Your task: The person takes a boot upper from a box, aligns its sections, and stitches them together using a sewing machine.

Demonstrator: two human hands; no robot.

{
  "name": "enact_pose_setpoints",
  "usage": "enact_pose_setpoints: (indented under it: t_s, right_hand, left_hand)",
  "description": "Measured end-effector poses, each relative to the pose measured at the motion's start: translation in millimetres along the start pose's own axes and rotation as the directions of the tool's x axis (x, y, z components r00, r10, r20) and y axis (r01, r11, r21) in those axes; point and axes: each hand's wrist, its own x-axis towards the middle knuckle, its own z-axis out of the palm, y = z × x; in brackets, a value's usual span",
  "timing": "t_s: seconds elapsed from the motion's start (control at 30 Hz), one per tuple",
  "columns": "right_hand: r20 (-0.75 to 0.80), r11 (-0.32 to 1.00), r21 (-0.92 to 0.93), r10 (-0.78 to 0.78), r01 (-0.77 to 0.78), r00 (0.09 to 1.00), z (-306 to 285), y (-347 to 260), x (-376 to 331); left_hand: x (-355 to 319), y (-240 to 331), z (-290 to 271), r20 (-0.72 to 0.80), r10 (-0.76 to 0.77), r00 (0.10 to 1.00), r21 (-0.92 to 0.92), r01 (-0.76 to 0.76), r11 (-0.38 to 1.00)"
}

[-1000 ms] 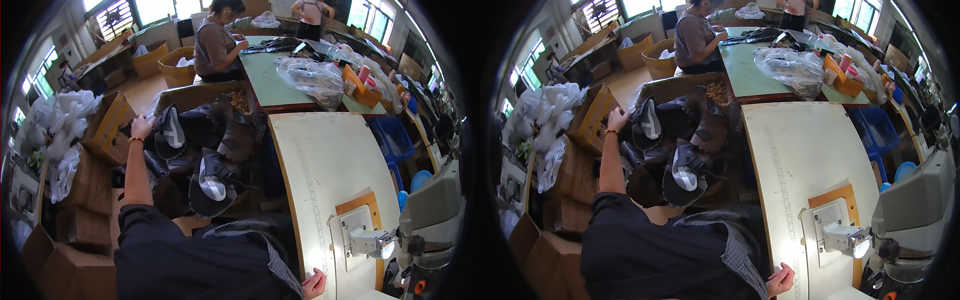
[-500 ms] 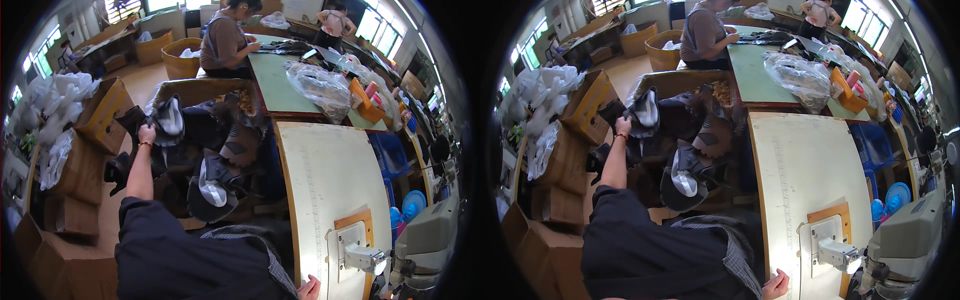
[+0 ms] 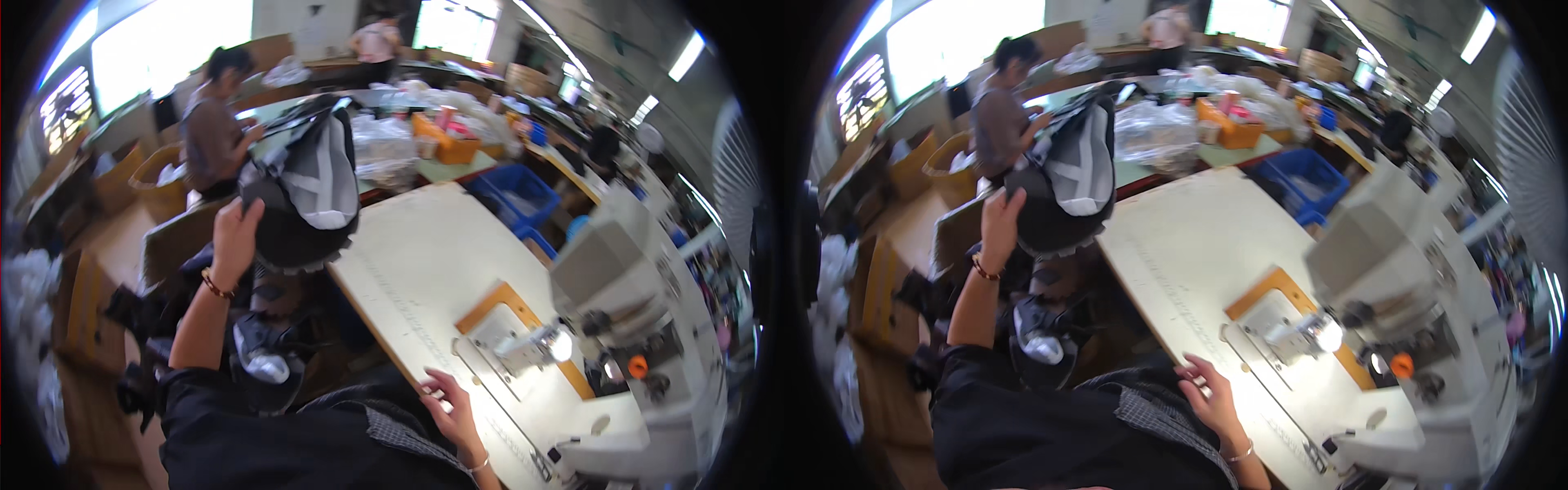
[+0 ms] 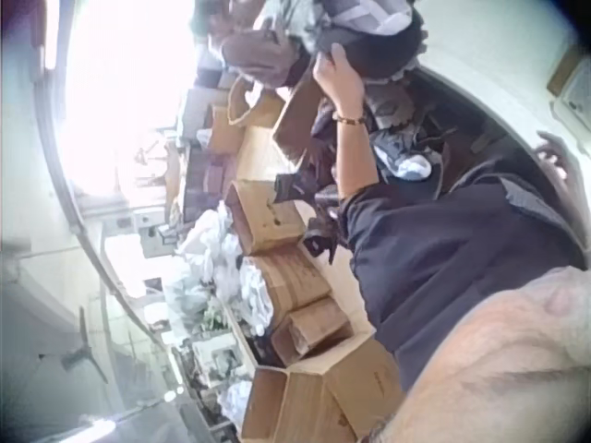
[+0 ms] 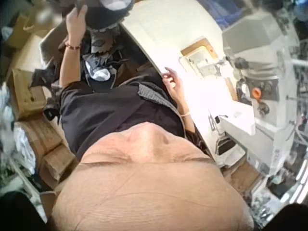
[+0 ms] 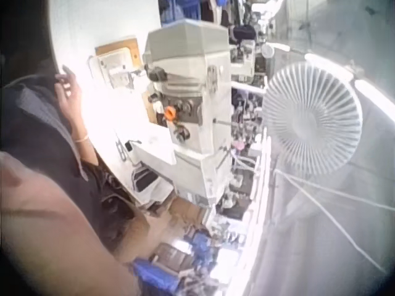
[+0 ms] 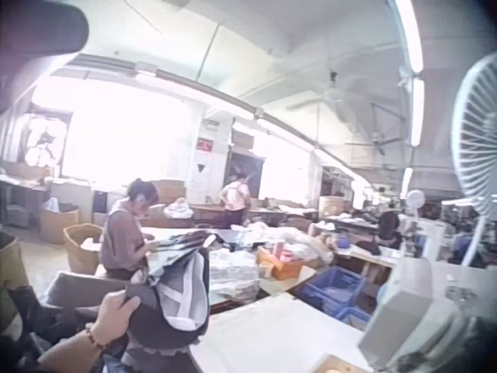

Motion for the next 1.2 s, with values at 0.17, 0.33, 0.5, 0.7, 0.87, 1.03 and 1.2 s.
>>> enact_pose_setpoints:
  t_s: [0.17,0.33,0.5,0.7,0.87,1.03,1.2]
  right_hand:
    - [0.128,0.968,0.213,-0.162,0.132,0.978,-8,2,45]
    - [-0.030,0.890,0.424,-0.173,0.170,0.984,-44,4,75]
    - [-0.371,0.951,0.305,0.065,0.055,0.926,-52,16,82]
    - [-0.299,0.386,0.905,0.268,0.182,0.916,-64,9,109]
    - [-0.124,0.412,0.911,0.242,0.014,0.962,-75,16,123]
    - [-0.053,0.353,0.927,0.462,-0.129,0.885,-54,-33,138]
    - [-0.038,0.251,0.965,0.407,-0.072,0.913,-65,-15,155]
  left_hand:
    - [-32,23,133,0.471,-0.233,0.851,-0.619,0.507,0.599]
    - [-84,78,188,0.768,-0.028,0.640,-0.598,0.731,0.329]
    - [-73,130,165,0.933,0.033,0.357,-0.351,0.892,0.283]
    - [-44,110,174,0.950,0.164,0.267,-0.300,0.626,0.720]
    - [-23,36,199,0.624,0.348,0.700,-0.667,0.245,0.704]
    - [-17,61,178,0.297,0.566,0.769,-0.577,-0.328,0.748]
    - [13,64,200,0.515,0.494,0.701,-0.216,-0.451,0.866]
